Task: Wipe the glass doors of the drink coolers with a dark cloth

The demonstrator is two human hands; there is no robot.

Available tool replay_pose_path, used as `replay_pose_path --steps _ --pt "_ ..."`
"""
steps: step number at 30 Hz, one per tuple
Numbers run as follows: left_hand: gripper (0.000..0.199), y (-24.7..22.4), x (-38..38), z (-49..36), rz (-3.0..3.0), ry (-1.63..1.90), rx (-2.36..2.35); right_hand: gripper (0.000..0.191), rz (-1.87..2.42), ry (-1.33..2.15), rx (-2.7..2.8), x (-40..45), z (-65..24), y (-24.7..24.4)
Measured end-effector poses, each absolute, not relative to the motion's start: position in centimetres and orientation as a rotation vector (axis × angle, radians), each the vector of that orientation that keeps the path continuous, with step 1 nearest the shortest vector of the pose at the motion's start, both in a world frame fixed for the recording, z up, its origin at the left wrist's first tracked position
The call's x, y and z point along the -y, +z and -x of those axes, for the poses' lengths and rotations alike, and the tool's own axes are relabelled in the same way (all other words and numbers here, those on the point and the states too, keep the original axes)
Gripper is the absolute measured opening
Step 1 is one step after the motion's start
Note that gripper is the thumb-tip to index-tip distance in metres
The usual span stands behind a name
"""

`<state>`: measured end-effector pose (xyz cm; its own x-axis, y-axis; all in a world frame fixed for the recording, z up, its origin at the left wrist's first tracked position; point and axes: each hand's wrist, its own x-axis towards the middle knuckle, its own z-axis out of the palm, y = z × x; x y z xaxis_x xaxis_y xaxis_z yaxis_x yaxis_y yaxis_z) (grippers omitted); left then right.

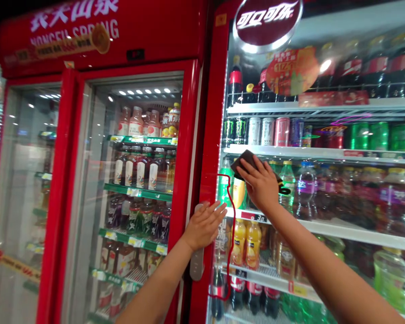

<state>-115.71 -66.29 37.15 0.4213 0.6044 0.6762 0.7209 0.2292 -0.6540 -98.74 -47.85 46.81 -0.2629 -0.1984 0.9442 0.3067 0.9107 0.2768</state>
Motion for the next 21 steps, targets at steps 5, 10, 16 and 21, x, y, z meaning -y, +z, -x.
replay_pose_path --steps 5,10,16,21 --pt "0.058 37.2 66.1 115.8 1.453 -0.147 1.239 0.071 0.095 -0.570 1.834 48.5 98.2 41.3" --pt "0.063 37.5 66.0 115.8 1.460 -0.155 1.261 0.065 0.013 -0.676 1.927 48.2 98.4 43.2" --pt "0.070 37.7 66.0 115.4 1.426 -0.174 1.260 0.071 0.293 -0.570 1.773 45.3 94.0 41.9" --pt "0.070 37.7 64.8 113.3 1.370 -0.245 1.306 0.069 0.192 -0.639 1.872 45.7 93.6 39.8"
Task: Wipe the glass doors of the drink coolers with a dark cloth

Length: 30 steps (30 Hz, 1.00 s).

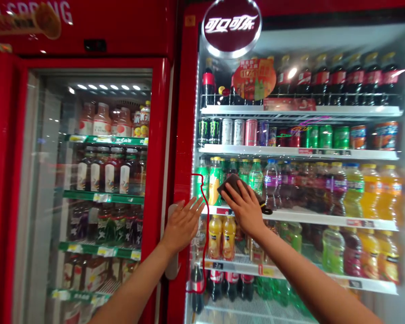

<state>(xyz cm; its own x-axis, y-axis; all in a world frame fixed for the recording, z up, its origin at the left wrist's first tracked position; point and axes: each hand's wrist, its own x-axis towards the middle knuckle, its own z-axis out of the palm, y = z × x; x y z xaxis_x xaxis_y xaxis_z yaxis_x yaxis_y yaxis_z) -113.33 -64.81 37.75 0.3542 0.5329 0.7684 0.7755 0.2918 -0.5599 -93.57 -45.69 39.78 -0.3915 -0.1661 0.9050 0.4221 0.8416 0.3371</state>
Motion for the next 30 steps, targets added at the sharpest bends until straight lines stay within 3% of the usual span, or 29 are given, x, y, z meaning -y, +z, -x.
replay_pose_path --steps 6,13,17,20,27,30 --pt "0.074 38.2 60.7 109.2 1.444 -0.209 1.277 0.065 0.238 -0.640 1.887 43.8 91.4 43.8" --pt "0.083 38.6 56.3 105.7 1.492 -0.234 1.226 0.069 0.324 -0.650 1.849 41.9 88.0 40.2" --pt "0.089 39.0 53.5 104.3 1.463 -0.330 1.251 0.063 0.271 -0.744 1.952 41.5 87.5 43.8" --pt "0.102 39.1 51.9 103.8 1.467 -0.368 1.283 0.070 0.350 -0.678 1.875 40.1 86.0 45.6" --pt "0.117 38.9 51.3 104.0 1.519 -0.345 1.299 0.083 0.464 -0.520 1.647 39.3 85.9 38.7" --pt "0.117 39.0 51.3 104.1 1.532 -0.358 1.302 0.083 0.411 -0.571 1.768 39.9 86.6 39.7"
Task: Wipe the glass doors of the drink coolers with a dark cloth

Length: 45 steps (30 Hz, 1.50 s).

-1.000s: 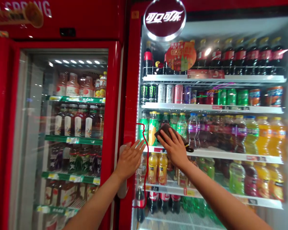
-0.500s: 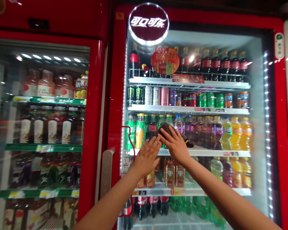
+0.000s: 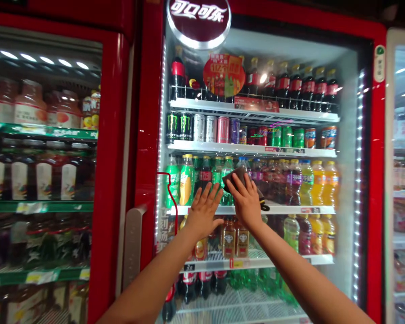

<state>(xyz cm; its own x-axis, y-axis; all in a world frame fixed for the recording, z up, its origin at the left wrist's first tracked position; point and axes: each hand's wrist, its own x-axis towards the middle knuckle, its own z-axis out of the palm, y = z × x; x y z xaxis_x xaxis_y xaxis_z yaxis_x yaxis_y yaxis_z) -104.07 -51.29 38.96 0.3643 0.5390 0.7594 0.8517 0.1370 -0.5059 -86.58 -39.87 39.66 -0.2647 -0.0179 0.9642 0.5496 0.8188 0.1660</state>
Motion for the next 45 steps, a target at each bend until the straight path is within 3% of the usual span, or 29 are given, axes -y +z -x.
replay_pose_path --steps 4,11,19,24,31,39,45 --pt "0.117 39.2 51.2 104.0 1.558 -0.377 1.308 0.080 0.411 -0.581 1.778 38.4 84.7 42.4" --pt "0.118 39.3 51.0 104.0 1.577 -0.373 1.325 0.081 0.553 -0.546 1.656 37.6 83.1 36.9" --pt "0.114 39.8 51.5 103.8 1.521 -0.326 1.300 0.076 0.598 -0.529 1.658 35.4 81.4 41.6" --pt "0.109 39.6 51.5 102.9 1.509 -0.328 1.278 0.082 0.682 -0.490 1.559 34.3 79.9 38.6" --pt "0.089 39.5 47.7 97.8 1.570 -0.283 1.110 0.082 0.530 -0.577 1.776 34.0 79.2 41.1" --pt "0.082 39.5 44.1 93.2 1.602 -0.292 1.075 0.082 0.570 -0.491 1.619 31.3 76.4 37.8" --pt "0.082 40.5 40.4 89.8 1.653 -0.334 1.083 0.072 0.453 -0.485 1.711 28.3 72.6 41.2"
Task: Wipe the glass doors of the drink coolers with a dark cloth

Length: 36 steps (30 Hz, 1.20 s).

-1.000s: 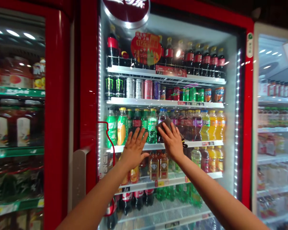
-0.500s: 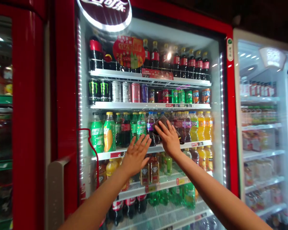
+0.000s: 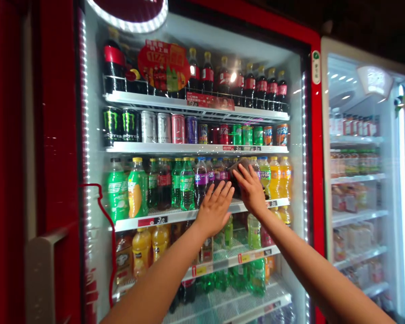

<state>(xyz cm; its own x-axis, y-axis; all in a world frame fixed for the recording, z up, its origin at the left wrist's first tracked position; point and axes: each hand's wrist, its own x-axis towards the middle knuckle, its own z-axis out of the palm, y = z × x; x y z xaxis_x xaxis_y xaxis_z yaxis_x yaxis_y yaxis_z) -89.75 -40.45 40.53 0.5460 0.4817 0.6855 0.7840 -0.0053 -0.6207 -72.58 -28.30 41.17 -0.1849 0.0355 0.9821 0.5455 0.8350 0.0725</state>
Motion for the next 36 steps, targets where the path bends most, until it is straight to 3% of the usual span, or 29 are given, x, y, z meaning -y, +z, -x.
replay_pose_path --steps 8,15,19,23,31,36 --pt "0.077 39.7 37.7 88.8 1.588 -0.372 1.039 0.078 0.554 -0.455 1.593 28.1 71.7 35.9" --pt "0.079 39.5 36.8 89.2 1.567 -0.446 0.984 0.069 0.598 -0.478 1.601 24.6 68.9 40.7" --pt "0.084 39.6 36.8 89.1 1.609 -0.463 0.985 0.074 0.797 -0.336 1.337 23.7 68.1 37.4" --pt "0.088 39.7 36.7 89.3 1.675 -0.493 0.971 0.080 0.774 -0.453 1.495 26.4 70.3 33.8" --pt "0.093 39.8 36.4 89.3 1.714 -0.538 0.952 0.080 0.793 -0.495 1.518 23.3 67.1 39.3" --pt "0.090 39.9 36.5 89.2 1.693 -0.515 0.963 0.084 0.905 -0.362 1.228 22.0 66.2 34.6"
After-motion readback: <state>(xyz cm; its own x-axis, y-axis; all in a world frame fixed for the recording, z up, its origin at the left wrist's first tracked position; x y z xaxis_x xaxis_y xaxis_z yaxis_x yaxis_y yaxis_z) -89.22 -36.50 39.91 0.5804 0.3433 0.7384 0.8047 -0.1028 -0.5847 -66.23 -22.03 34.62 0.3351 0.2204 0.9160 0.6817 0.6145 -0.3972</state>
